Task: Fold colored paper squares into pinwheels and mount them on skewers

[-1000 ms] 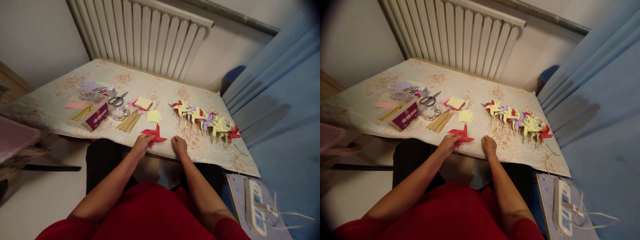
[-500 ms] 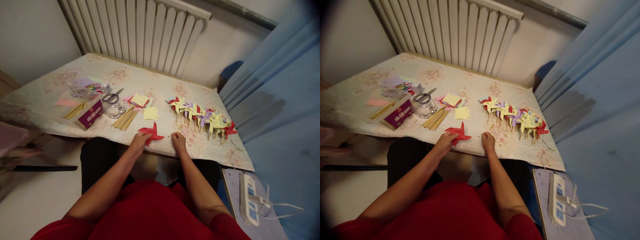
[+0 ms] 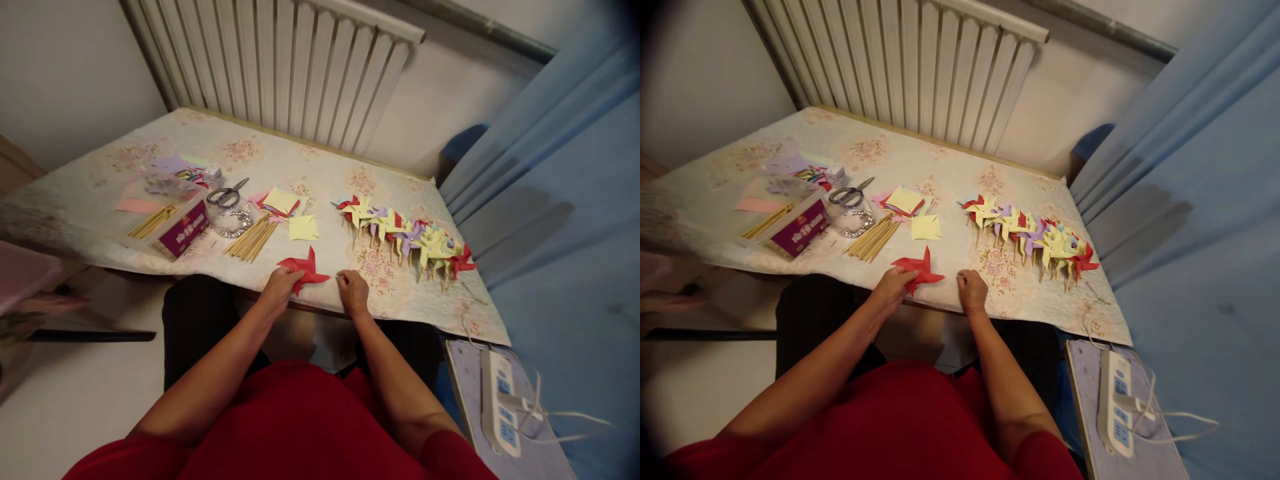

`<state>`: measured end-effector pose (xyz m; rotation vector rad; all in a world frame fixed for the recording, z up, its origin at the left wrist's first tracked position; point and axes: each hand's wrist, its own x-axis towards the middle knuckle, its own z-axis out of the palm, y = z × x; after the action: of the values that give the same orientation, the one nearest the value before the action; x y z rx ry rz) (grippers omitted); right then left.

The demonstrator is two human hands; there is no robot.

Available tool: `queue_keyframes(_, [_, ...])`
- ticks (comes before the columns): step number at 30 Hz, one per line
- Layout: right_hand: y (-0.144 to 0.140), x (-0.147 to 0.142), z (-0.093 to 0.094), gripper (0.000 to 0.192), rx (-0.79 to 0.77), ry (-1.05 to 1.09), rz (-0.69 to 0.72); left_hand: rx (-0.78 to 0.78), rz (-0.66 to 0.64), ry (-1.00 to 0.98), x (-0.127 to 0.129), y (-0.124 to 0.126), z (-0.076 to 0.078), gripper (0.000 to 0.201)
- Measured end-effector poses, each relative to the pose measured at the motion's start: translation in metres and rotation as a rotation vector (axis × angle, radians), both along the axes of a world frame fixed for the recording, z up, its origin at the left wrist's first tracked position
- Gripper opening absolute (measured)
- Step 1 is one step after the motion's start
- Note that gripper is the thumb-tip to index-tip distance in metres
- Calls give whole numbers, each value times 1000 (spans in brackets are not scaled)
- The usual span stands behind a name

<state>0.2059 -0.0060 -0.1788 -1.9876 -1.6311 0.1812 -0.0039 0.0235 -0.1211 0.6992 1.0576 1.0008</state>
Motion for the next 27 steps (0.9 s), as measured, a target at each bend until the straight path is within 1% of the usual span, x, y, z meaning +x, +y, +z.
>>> queue_keyframes(4, [2, -3, -1, 21, -12, -49, -45, 9, -14, 1, -1, 0, -2, 19])
queue_keyframes(8, [4, -3, -3, 21, 11, -72, -70, 8, -16, -4, -1, 1, -4, 19])
queue_keyframes(20, [4, 0, -9, 19, 105, -1, -49, -7, 2, -5, -1, 0, -6, 18])
queue_keyframes(27, [8, -2, -9, 18, 80, 0, -109, -19, 3, 9, -2, 0, -6, 20])
